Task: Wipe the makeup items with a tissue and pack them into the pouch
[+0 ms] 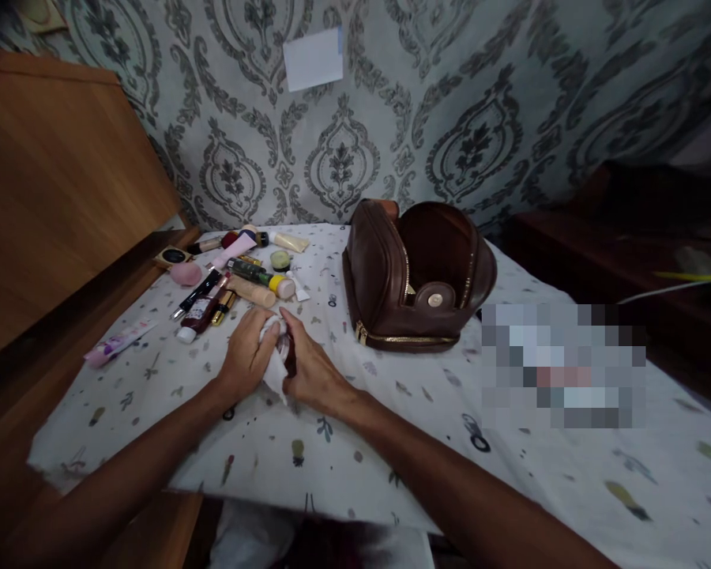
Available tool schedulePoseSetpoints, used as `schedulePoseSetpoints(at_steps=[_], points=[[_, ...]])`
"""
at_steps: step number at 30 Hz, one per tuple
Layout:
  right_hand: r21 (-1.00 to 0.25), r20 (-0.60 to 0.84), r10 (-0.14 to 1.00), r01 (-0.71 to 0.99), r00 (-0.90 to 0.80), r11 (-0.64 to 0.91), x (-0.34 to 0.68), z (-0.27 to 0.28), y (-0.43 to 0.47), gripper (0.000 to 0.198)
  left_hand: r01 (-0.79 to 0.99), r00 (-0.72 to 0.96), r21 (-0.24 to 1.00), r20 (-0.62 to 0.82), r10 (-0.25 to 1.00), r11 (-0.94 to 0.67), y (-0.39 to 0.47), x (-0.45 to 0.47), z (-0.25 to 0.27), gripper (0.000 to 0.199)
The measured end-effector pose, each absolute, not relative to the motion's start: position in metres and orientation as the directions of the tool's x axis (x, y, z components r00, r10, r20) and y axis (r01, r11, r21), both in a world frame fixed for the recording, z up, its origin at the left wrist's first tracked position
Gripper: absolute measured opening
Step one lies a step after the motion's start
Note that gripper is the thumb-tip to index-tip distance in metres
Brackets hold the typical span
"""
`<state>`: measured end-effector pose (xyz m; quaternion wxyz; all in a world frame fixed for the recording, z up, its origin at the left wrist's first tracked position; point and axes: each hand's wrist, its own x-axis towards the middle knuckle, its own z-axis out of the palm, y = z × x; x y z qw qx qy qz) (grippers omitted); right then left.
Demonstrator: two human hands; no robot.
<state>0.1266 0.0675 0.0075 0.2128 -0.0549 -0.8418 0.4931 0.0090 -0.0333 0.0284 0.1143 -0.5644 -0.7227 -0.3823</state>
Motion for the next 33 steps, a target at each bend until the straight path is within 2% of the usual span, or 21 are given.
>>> schedulePoseSetpoints(at_steps=[5,11,16,20,24,27,33], points=[[-0.859,0.333,0.272,-0.171,-0.903,0.482,0.125,0.011,0.066,0.105,0.858,-0.445,0.474,0.490,0.749,0.200,-0.030,-0.010,0.020,0.028],[-0.928,0.281,0.335,-0.166,-0.899,0.335,0.123,0.006,0.067,0.108,0.839,-0.472,0.489,0.430,0.770,0.241,-0.032,-0.013,0.020,0.042],[-0.972,0.214,0.375,-0.157,-0.902,0.177,0.120,-0.001,0.070,0.110,0.814,-0.368,0.580,0.470,0.802,0.033,-0.037,-0.002,0.027,0.045],[-0.979,0.189,0.400,-0.142,-0.897,0.144,0.119,-0.004,0.072,0.112,0.823,-0.219,0.548,0.548,0.807,-0.148,-0.042,0.003,0.031,0.039],[-0.984,0.175,0.398,-0.149,-0.901,0.096,0.118,-0.005,0.075,0.113,0.809,-0.150,0.538,0.581,0.800,-0.238,-0.045,0.003,0.036,0.028],[-0.982,0.182,0.400,-0.188,-0.898,0.026,0.115,-0.007,0.077,0.114,0.822,-0.191,0.535,0.581,0.791,-0.194,-0.045,0.001,0.036,0.021],[-0.960,0.219,0.389,-0.268,-0.895,-0.076,0.113,-0.003,0.075,0.109,0.779,-0.479,0.620,0.490,0.729,0.095,-0.039,-0.013,0.025,0.012]])
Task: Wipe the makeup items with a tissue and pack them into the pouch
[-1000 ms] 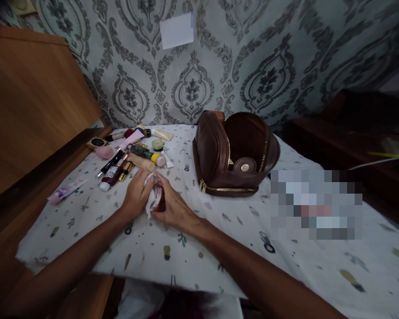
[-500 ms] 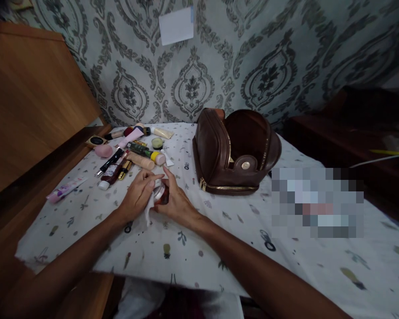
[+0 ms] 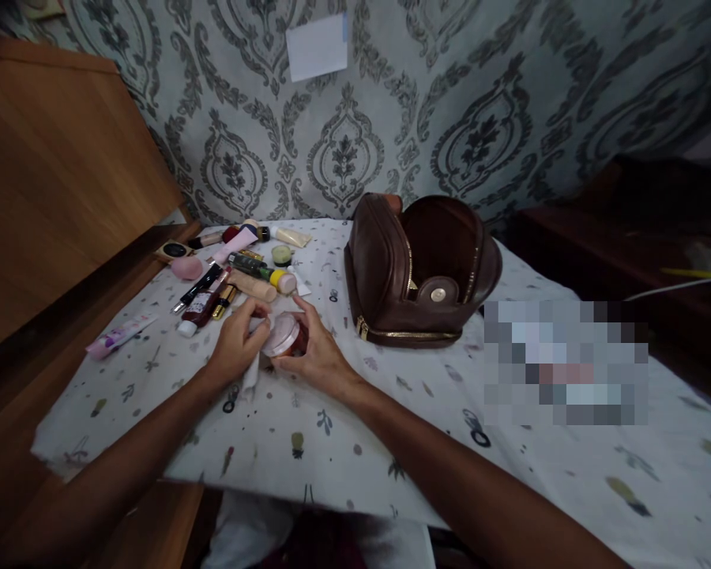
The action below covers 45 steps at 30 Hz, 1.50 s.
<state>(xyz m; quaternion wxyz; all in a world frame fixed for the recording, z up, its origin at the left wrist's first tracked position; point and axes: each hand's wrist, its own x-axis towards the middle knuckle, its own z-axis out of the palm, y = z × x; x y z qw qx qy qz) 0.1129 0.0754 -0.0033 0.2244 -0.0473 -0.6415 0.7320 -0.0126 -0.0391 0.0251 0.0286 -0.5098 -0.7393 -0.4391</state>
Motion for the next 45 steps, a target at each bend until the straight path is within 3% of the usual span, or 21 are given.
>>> schedulePoseSetpoints(at_steps=[3,7,18,26,36,41,45], points=[[-0.969,0.203,0.373,-0.242,-0.905,-0.058,0.115,0.001,0.072,0.108,0.715,-0.556,0.687,0.447,0.701,0.129,-0.036,-0.019,0.021,0.005],[-0.977,0.193,0.340,-0.213,-0.920,-0.022,0.119,0.004,0.070,0.107,0.686,-0.566,0.721,0.444,0.695,0.098,-0.035,-0.019,0.021,0.014],[-0.978,0.205,0.327,-0.204,-0.923,0.038,0.118,-0.004,0.070,0.106,0.760,-0.343,0.641,0.539,0.769,-0.110,-0.040,-0.004,0.035,0.021],[-0.959,0.162,0.402,-0.240,-0.901,-0.151,0.112,-0.004,0.075,0.105,0.766,-0.248,0.604,0.594,0.765,-0.221,-0.043,-0.001,0.037,0.012],[-0.930,-0.005,0.539,-0.194,-0.842,-0.312,0.115,0.008,0.075,0.090,0.797,-0.377,0.598,0.604,0.702,-0.087,-0.041,-0.007,0.034,0.016],[-0.970,0.068,0.497,-0.175,-0.865,-0.171,0.114,0.002,0.075,0.086,0.817,-0.262,0.532,0.687,0.677,-0.224,-0.043,-0.002,0.032,0.016],[-0.965,0.243,0.413,-0.177,-0.878,0.192,0.120,0.004,0.070,0.096,0.848,-0.076,0.414,0.714,0.696,-0.332,-0.044,0.004,0.033,0.016]])
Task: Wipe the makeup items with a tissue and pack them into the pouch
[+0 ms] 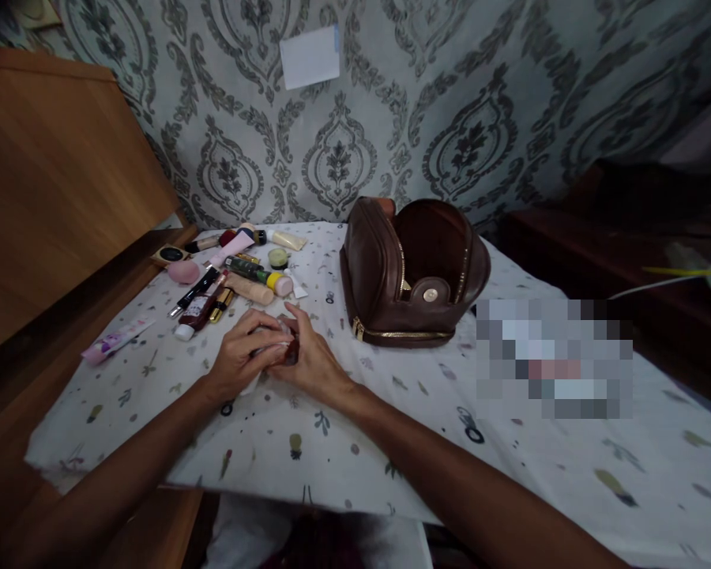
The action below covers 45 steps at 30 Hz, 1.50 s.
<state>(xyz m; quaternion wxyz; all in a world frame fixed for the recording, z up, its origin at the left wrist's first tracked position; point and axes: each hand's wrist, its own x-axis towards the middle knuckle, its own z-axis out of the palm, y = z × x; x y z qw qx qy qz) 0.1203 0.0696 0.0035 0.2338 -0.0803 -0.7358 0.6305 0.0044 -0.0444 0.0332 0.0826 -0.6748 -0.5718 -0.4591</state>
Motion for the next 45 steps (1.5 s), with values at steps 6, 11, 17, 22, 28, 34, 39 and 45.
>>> schedulePoseSetpoints(at_steps=[6,11,17,22,28,34,39,45], points=[[-0.892,0.320,0.319,-0.170,-0.892,0.419,0.127,0.009,0.064,0.105,0.849,-0.291,0.519,0.619,0.730,-0.101,-0.042,-0.003,0.033,0.023],[-0.920,0.359,0.340,-0.267,-0.869,0.288,0.122,0.004,0.066,0.105,0.774,-0.450,0.631,0.497,0.742,0.047,-0.038,-0.017,0.028,0.031],[-0.928,0.351,0.529,-0.210,-0.772,0.309,0.119,0.000,0.071,0.104,0.676,-0.528,0.727,0.367,0.766,0.118,-0.037,-0.016,0.028,0.041],[-0.881,0.412,0.575,-0.150,-0.706,0.448,0.120,0.002,0.074,0.090,0.684,-0.506,0.718,0.338,0.794,0.130,-0.040,-0.009,0.030,0.035],[-0.885,0.356,0.628,-0.033,-0.692,0.465,0.121,0.006,0.075,0.069,0.732,-0.511,0.653,0.335,0.791,0.197,-0.043,0.001,0.035,0.026],[-0.811,0.441,0.551,-0.053,-0.709,0.582,0.120,0.000,0.076,0.068,0.803,-0.407,0.588,0.423,0.809,0.096,-0.048,0.011,0.038,0.022],[-0.722,0.543,0.439,-0.131,-0.715,0.679,0.122,-0.001,0.079,0.071,0.903,-0.205,0.417,0.632,0.747,-0.105,-0.051,0.013,0.037,0.022],[-0.696,0.563,0.364,-0.189,-0.742,0.693,0.124,0.003,0.076,0.094,0.948,-0.147,0.299,0.712,0.686,-0.107,-0.048,0.017,0.037,0.021]])
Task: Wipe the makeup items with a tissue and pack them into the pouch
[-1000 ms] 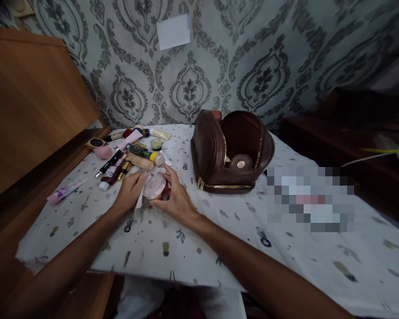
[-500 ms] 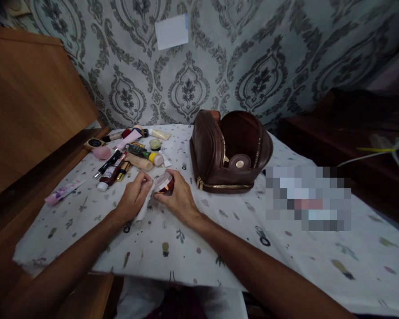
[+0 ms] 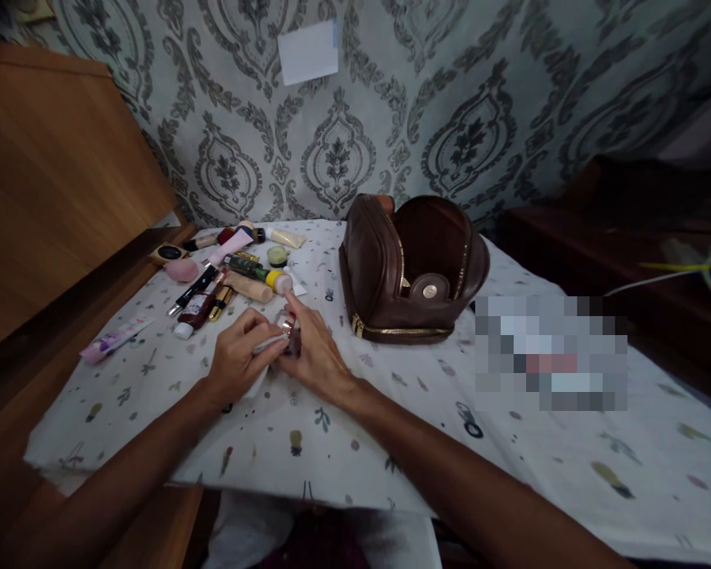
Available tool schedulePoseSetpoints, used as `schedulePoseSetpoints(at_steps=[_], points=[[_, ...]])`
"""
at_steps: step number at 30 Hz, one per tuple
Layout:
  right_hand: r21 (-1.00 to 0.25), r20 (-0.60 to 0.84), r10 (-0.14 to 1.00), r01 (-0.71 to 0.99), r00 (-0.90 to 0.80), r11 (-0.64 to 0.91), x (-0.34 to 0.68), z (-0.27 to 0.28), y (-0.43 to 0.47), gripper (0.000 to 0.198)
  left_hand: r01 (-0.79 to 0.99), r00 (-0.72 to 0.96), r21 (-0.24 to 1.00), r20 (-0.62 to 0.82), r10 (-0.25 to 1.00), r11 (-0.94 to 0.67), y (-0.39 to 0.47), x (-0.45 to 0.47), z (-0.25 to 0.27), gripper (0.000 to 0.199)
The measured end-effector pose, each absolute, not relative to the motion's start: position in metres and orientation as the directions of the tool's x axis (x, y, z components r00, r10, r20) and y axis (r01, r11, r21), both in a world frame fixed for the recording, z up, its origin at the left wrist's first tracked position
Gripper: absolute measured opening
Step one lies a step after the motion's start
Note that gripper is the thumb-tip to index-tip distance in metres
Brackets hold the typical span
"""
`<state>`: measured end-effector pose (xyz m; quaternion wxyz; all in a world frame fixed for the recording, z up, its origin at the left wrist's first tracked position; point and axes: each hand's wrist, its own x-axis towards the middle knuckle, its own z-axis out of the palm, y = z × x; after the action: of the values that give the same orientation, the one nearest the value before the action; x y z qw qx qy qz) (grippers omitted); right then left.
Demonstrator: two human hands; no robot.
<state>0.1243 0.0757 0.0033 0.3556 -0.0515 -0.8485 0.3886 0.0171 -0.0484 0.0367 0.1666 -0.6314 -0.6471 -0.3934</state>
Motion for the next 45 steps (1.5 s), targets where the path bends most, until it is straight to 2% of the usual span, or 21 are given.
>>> schedulePoseSetpoints(at_steps=[6,9,13,15,18,21,25,29,33,37,45], points=[[-0.716,0.532,0.266,-0.260,-0.804,0.648,0.127,0.006,0.073,0.098,0.879,-0.325,0.473,0.678,0.660,-0.054,-0.048,0.010,0.042,0.013],[-0.697,0.531,0.222,-0.273,-0.818,0.663,0.128,0.008,0.074,0.097,0.820,-0.428,0.572,0.594,0.681,0.017,-0.047,0.005,0.044,0.017],[-0.674,0.567,0.197,-0.311,-0.800,0.670,0.126,0.007,0.074,0.094,0.640,-0.514,0.768,0.411,0.753,0.017,-0.045,0.000,0.044,0.022],[-0.675,0.577,0.198,-0.327,-0.792,0.662,0.125,0.005,0.075,0.094,0.570,-0.528,0.821,0.343,0.777,0.025,-0.045,0.000,0.045,0.025],[-0.727,0.529,0.255,-0.278,-0.809,0.628,0.125,0.004,0.076,0.096,0.570,-0.525,0.820,0.325,0.786,0.041,-0.045,0.001,0.047,0.024],[-0.770,0.444,0.296,-0.191,-0.846,0.609,0.125,0.003,0.079,0.085,0.578,-0.519,0.815,0.333,0.787,0.037,-0.045,0.001,0.049,0.021],[-0.776,0.409,0.239,-0.199,-0.881,0.598,0.125,0.003,0.080,0.072,0.577,-0.539,0.816,0.350,0.766,0.033,-0.045,-0.003,0.051,0.017],[-0.836,0.392,0.205,-0.255,-0.897,0.485,0.125,0.004,0.078,0.073,0.557,-0.564,0.830,0.357,0.745,0.023,-0.044,-0.010,0.048,0.013],[-0.885,0.331,0.202,-0.228,-0.922,0.406,0.126,0.007,0.076,0.080,0.522,-0.560,0.853,0.329,0.760,0.015,-0.043,-0.015,0.042,0.012],[-0.845,0.327,0.203,-0.190,-0.923,0.500,0.128,0.012,0.075,0.082,0.544,-0.539,0.837,0.295,0.789,0.059,-0.041,-0.018,0.034,0.016],[-0.746,0.394,0.272,-0.133,-0.878,0.652,0.127,0.018,0.072,0.060,0.672,-0.519,0.726,0.324,0.791,0.144,-0.038,-0.022,0.024,0.035]])
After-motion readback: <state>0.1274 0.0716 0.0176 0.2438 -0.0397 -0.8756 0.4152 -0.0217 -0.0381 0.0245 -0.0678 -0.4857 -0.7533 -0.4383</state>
